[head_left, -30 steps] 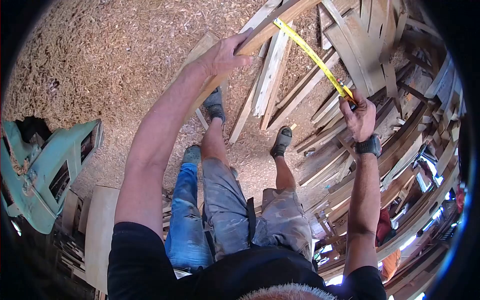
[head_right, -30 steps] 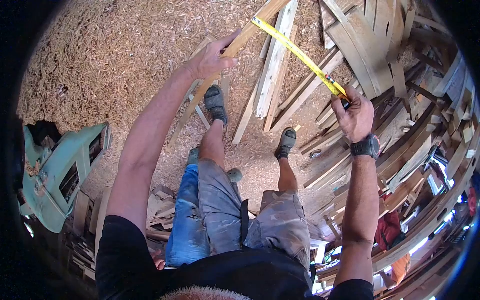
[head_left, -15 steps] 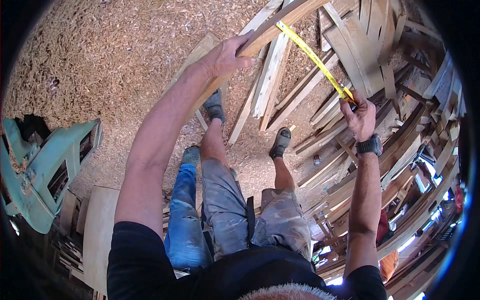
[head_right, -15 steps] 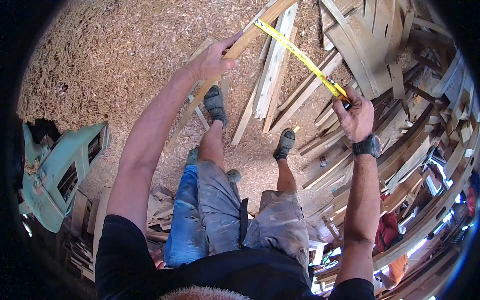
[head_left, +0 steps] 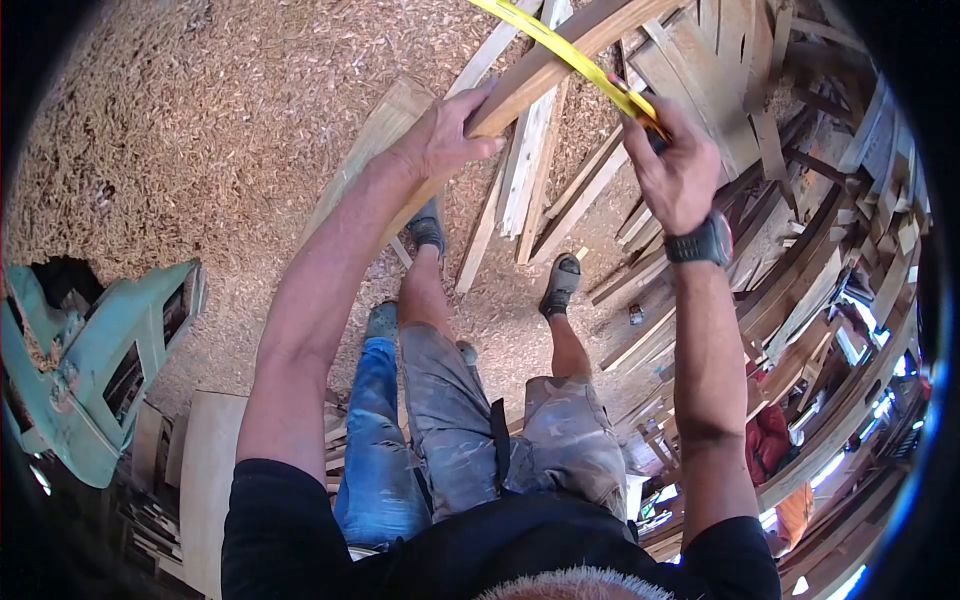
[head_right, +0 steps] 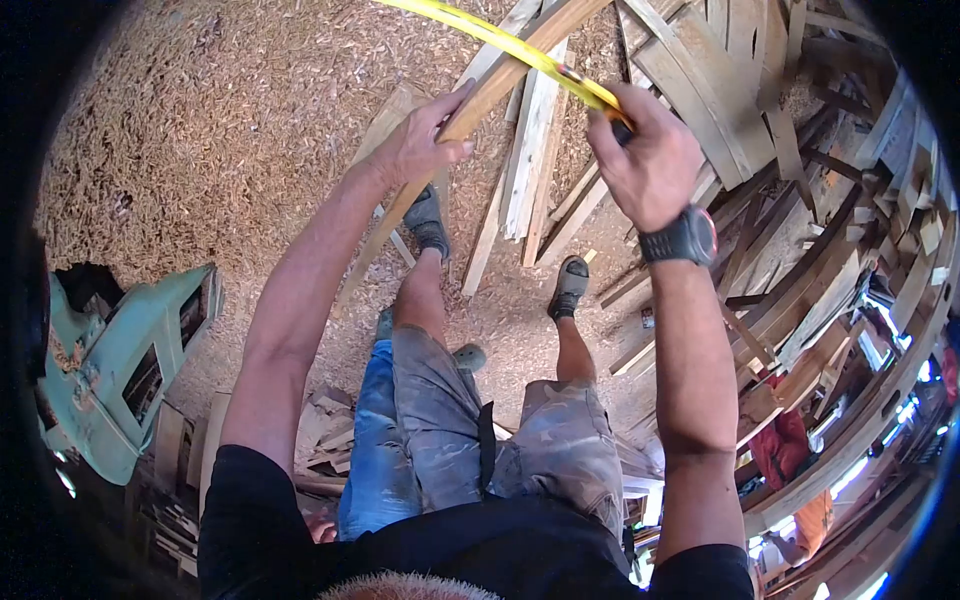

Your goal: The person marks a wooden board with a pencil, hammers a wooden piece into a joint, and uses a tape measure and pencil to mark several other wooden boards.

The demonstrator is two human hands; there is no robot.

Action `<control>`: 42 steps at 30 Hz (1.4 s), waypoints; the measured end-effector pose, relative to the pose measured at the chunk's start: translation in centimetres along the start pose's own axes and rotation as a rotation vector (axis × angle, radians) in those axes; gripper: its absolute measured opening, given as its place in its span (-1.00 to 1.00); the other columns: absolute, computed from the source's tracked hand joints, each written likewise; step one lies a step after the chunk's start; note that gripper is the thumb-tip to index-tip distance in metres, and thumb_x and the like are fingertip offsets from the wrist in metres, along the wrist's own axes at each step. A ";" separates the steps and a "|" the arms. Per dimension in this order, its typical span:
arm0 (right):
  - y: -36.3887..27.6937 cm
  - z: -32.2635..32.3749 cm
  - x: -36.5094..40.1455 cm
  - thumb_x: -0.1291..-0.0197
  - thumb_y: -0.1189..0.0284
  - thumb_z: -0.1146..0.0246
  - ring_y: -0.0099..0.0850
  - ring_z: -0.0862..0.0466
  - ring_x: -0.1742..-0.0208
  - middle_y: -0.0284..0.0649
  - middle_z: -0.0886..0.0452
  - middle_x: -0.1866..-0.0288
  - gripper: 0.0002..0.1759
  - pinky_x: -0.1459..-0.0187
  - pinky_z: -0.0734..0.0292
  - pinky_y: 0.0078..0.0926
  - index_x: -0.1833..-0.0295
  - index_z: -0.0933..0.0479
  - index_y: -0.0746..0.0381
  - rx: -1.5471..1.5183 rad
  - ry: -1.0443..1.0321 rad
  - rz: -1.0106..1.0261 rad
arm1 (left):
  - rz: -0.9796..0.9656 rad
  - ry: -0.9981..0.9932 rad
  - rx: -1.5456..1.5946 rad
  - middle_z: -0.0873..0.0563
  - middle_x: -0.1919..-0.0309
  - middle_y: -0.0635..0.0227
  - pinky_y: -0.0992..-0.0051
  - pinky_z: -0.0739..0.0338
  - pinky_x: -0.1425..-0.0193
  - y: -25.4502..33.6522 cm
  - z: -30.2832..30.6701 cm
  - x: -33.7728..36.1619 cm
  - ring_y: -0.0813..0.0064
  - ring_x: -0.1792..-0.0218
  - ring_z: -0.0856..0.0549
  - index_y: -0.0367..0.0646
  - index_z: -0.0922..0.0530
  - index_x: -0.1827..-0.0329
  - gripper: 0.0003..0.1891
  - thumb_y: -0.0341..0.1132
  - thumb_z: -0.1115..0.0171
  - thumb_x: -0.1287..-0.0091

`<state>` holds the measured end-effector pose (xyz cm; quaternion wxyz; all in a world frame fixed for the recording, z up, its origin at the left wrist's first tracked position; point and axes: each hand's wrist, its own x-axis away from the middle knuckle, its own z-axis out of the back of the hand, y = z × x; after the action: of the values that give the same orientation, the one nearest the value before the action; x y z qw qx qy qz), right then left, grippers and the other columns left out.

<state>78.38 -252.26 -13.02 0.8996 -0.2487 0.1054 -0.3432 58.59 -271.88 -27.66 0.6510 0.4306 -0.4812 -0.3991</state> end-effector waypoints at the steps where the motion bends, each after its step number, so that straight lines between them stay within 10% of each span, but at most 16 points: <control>1: -0.6 -0.6 -0.5 -0.28 0.24 -0.36 -0.20 -0.78 0.31 -0.17 -0.77 0.33 -0.72 0.23 -0.66 -0.29 -0.03 -0.75 0.08 0.006 0.020 0.028 | -0.015 0.002 -0.013 -0.63 -0.28 0.00 0.32 -0.49 -0.43 0.1 -0.1 0.0 0.24 -0.27 -0.63 -0.25 -0.13 -0.73 0.05 -0.07 -0.36 -0.16; 42: -2.2 -2.7 -3.5 -0.27 0.42 -0.32 -0.09 -0.77 0.24 -0.15 -0.77 0.21 -0.68 0.18 -0.66 -0.17 -0.13 -0.72 0.03 0.063 0.030 0.115 | 0.019 0.024 0.045 -0.53 -0.46 -0.10 0.32 -0.34 -0.59 -0.4 0.4 -1.0 0.14 -0.45 -0.56 -0.36 -0.16 -0.69 0.07 -0.20 -0.45 -0.09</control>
<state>73.58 -252.33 -14.12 0.9235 -0.2088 0.1220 -0.2978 57.99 -271.16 -28.22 0.6505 0.4455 -0.4862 -0.3768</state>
